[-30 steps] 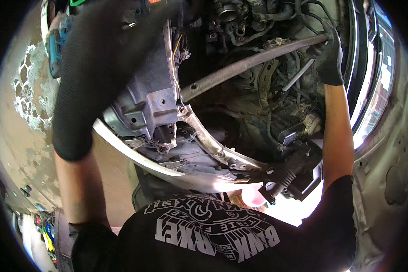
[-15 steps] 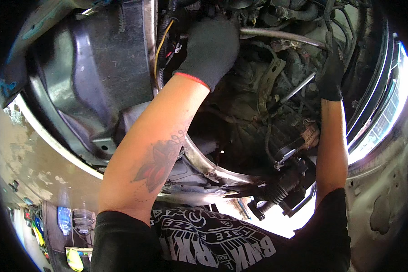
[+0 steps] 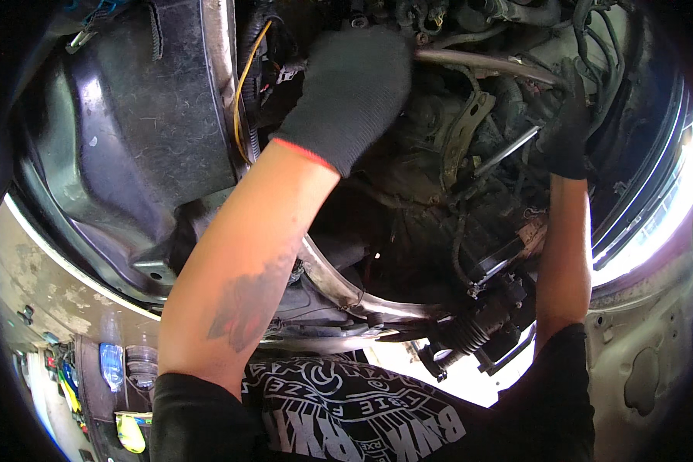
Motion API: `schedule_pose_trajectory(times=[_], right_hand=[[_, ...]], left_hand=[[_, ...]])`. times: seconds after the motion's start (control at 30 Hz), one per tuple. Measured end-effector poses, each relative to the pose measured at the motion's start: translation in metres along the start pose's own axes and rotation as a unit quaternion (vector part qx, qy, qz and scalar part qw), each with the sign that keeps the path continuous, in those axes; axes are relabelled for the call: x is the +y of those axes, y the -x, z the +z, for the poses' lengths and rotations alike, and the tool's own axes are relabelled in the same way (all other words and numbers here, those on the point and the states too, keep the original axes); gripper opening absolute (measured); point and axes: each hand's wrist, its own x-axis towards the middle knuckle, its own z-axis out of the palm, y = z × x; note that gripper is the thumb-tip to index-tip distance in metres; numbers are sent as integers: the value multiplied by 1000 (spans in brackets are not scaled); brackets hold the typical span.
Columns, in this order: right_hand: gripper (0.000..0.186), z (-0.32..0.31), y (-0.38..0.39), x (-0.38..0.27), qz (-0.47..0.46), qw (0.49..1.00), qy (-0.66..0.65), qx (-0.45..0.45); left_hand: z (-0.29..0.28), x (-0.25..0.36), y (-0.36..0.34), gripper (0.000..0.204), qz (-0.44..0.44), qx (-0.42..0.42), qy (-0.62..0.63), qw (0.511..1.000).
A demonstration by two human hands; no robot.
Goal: The person uses a socket wrench and a power drill to loosen and remove bolts from components inside the engine bay of a car.
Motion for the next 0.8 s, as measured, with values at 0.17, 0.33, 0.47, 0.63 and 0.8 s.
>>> schedule_pose_trajectory(times=[0.17, 0.33, 0.47, 0.63, 0.8], right_hand=[[53, -7, 12, -13, 34, 997, -30, 60], [55, 1, 54, -31, -27, 989, 110, 90], [52, 5, 45, -27, 21, 987, 121, 106], [43, -26, 49, -14, -76, 906, 405, 101], [42, 6, 90, -45, 54, 944, 233, 228]], left_hand=[[-49, 53, 0, 23, -46, -84, 6, 995], [-56, 29, -13, 26, -13, -97, 33, 995], [-33, 10, -16, 28, -34, -105, 7, 994], [-31, 23, -10, 29, 19, -92, 35, 995], [-12, 15, -20, 20, 30, -36, 12, 999]])
